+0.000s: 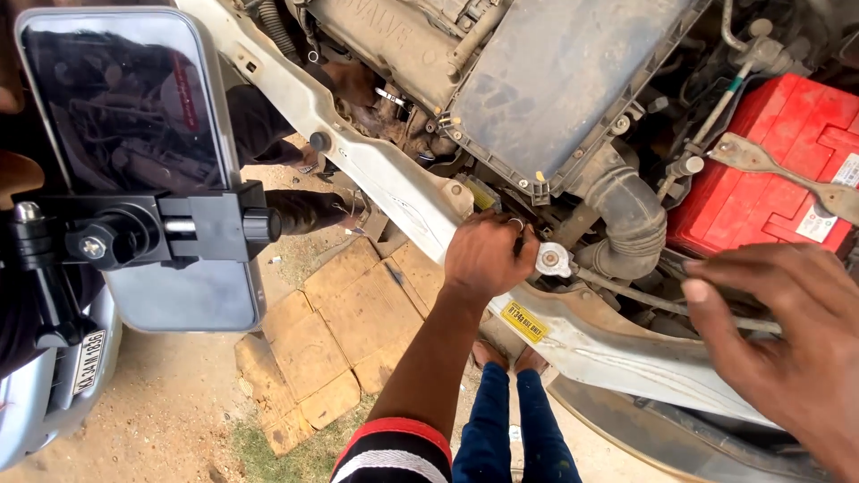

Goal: Two individuals are working together to inspect or repair components within a car's engine bay.

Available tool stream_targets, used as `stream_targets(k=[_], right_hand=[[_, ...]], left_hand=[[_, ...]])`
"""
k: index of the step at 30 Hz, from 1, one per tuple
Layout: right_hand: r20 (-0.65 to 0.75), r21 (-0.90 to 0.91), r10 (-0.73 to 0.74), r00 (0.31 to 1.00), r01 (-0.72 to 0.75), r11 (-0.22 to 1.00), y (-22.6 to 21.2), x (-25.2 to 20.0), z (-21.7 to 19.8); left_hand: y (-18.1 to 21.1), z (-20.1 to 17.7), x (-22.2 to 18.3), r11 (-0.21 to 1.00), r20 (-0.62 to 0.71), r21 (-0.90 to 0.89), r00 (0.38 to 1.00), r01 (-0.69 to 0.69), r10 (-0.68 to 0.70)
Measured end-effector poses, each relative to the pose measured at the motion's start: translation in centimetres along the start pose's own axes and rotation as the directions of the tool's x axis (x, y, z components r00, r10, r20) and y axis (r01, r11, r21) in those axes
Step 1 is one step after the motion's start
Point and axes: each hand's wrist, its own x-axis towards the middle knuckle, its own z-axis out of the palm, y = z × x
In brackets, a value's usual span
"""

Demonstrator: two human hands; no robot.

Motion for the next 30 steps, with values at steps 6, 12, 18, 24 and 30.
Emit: stream_targets(k=[6, 12, 18, 24, 30], right_hand=[[0.180, -0.142, -0.345, 0.921, 0.372, 0.917, -5.6, 9.3, 2.7], [0.317, -0.253, -0.357, 0.879, 0.441, 0.861, -3.9, 8.4, 6.2], [0.368, -0.319, -0.333, 0.868, 0.455, 0.831, -3.5, 8.7, 7.1], [0.367, -0.327, -0.303, 0.880, 0.426, 0.843, -4.3, 8.3, 7.3], [0.326, -0.350, -0.277, 0.904, 0.387, 0.853, -4.3, 7.9, 7.7]], left_hand=[[0.4, -0.6, 0.7, 0.998, 0.041, 0.054, 0.999, 0.030, -0.033], [0.7, -0.7, 0.3, 0.994, 0.074, 0.075, 0.994, 0.075, -0.081], [0.3, -0.6, 1.0, 0.996, 0.084, 0.081, 0.996, 0.027, -0.034], [0.5, -0.7, 0.6, 0.997, 0.092, 0.075, 0.996, 0.003, -0.010], [0.4, -0.6, 0.7, 0.997, 0.096, 0.081, 0.995, -0.011, 0.003]])
